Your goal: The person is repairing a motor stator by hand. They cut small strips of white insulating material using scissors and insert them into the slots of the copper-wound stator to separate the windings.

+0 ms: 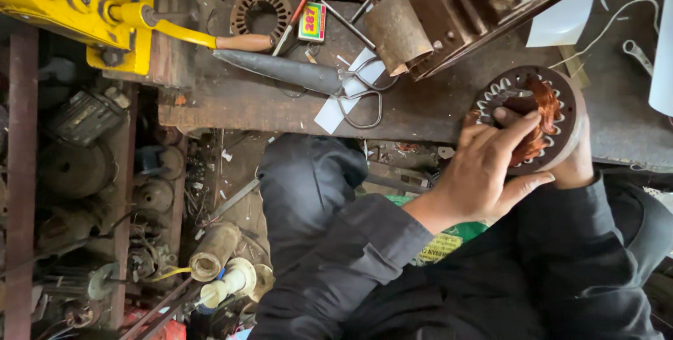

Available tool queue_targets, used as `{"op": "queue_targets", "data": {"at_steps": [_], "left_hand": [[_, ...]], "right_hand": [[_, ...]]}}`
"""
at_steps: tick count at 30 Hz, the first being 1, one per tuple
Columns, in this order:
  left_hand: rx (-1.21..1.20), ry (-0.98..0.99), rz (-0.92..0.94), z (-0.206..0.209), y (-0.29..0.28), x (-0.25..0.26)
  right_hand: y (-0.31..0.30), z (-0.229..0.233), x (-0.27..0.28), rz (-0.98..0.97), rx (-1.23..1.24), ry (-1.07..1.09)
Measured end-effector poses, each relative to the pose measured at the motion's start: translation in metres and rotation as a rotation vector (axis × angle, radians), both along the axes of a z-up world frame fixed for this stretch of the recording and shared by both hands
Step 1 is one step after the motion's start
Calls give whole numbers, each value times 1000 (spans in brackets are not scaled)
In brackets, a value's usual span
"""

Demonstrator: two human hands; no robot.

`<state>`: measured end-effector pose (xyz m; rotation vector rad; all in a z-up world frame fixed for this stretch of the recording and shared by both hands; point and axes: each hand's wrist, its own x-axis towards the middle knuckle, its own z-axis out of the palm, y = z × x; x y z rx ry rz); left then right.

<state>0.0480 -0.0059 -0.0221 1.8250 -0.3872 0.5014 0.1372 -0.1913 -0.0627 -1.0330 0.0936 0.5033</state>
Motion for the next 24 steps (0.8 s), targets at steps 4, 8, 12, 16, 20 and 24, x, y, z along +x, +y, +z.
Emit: {"op": "queue_targets", "data": {"at_steps": [4,8,12,16,20,24], "left_hand": [[-53,42,13,0,6,0],[36,43,151,14,21,9],[73,223,99,38,49,23],[-145,527,-180,51,75,42],[-165,614,-308,50,88,55],[-97,576,-308,43,92,61]], "right_hand": [[4,-10,-4,-33,26,-31],[16,-9,-3,-129,181,22],[43,7,-14,-222,33,-60],[68,38,-33,-210,-857,-562],[71,67,-46,-188,-1193,-855],[75,75,-53,-215,-1082,-748]]}}
